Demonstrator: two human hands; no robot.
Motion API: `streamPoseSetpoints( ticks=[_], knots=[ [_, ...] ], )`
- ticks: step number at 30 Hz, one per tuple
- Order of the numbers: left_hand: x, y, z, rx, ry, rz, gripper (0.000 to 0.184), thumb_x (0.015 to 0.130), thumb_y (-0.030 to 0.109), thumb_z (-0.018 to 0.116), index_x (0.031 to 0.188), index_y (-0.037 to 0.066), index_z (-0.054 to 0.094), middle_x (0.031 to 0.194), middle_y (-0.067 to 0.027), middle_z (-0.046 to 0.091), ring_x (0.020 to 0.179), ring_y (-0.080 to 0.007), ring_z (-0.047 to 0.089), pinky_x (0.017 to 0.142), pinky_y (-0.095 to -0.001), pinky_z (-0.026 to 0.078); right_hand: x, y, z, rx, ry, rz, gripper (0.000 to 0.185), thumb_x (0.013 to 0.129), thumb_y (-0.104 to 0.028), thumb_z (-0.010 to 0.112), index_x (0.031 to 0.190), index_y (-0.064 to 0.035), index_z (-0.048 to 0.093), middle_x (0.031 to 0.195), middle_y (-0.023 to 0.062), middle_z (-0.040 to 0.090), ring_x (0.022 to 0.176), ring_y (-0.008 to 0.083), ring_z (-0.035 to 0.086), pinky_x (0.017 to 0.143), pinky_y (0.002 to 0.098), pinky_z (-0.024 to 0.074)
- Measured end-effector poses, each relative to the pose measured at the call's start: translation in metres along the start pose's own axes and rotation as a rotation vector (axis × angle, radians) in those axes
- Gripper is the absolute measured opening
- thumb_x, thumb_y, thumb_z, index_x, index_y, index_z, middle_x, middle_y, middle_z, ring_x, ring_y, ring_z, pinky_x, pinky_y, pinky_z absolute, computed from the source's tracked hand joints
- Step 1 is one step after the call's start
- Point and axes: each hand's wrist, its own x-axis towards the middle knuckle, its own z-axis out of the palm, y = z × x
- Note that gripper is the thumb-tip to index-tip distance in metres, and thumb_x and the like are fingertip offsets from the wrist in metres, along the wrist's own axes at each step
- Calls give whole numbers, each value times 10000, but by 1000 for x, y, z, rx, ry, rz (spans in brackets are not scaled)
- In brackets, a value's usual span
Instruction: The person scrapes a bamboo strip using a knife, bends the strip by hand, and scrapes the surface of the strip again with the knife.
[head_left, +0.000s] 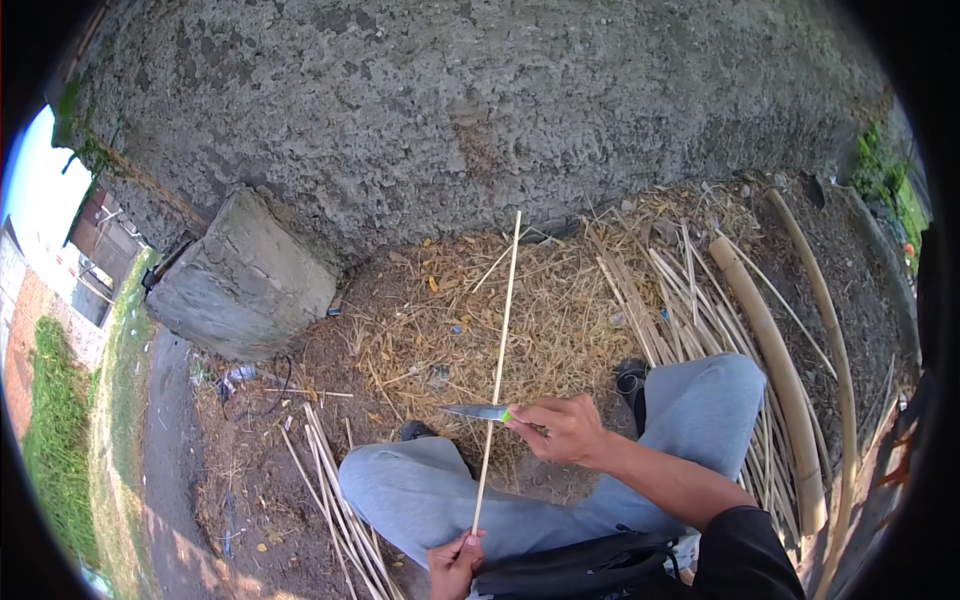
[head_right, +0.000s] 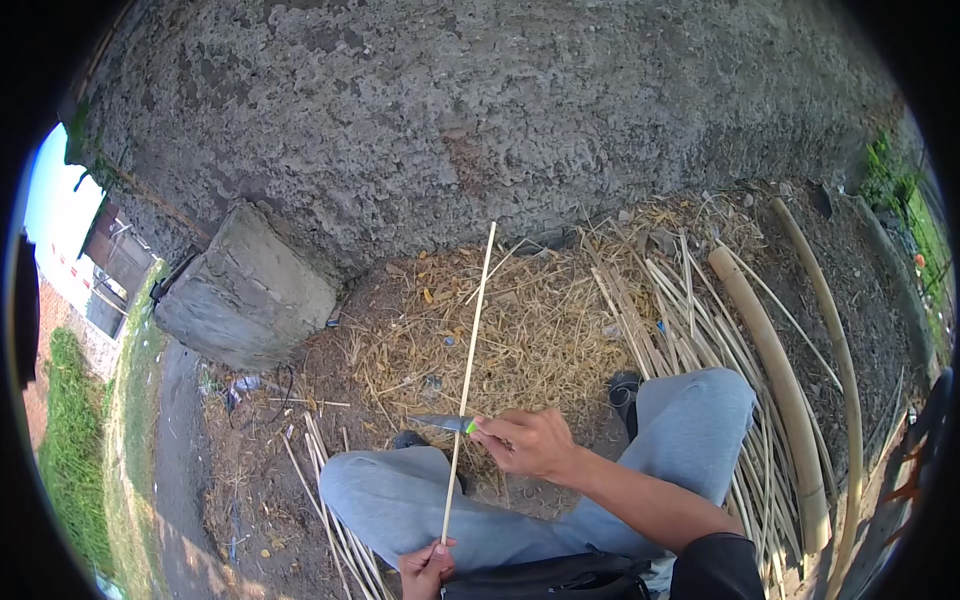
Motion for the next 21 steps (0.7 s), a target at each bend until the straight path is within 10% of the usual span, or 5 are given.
streamPoseSetpoints(
  ticks=[21],
  knots=[
    [-71,-8,-59,104,-26,-37,385,995,223,550,632,99,521,543,69,402,477,-34,305,443,-237,204,28,65,-21,-94,292,166,133,810,-193,771,861,-88,707,733,100,717,470,217,635,398,311,442]
  ],
)
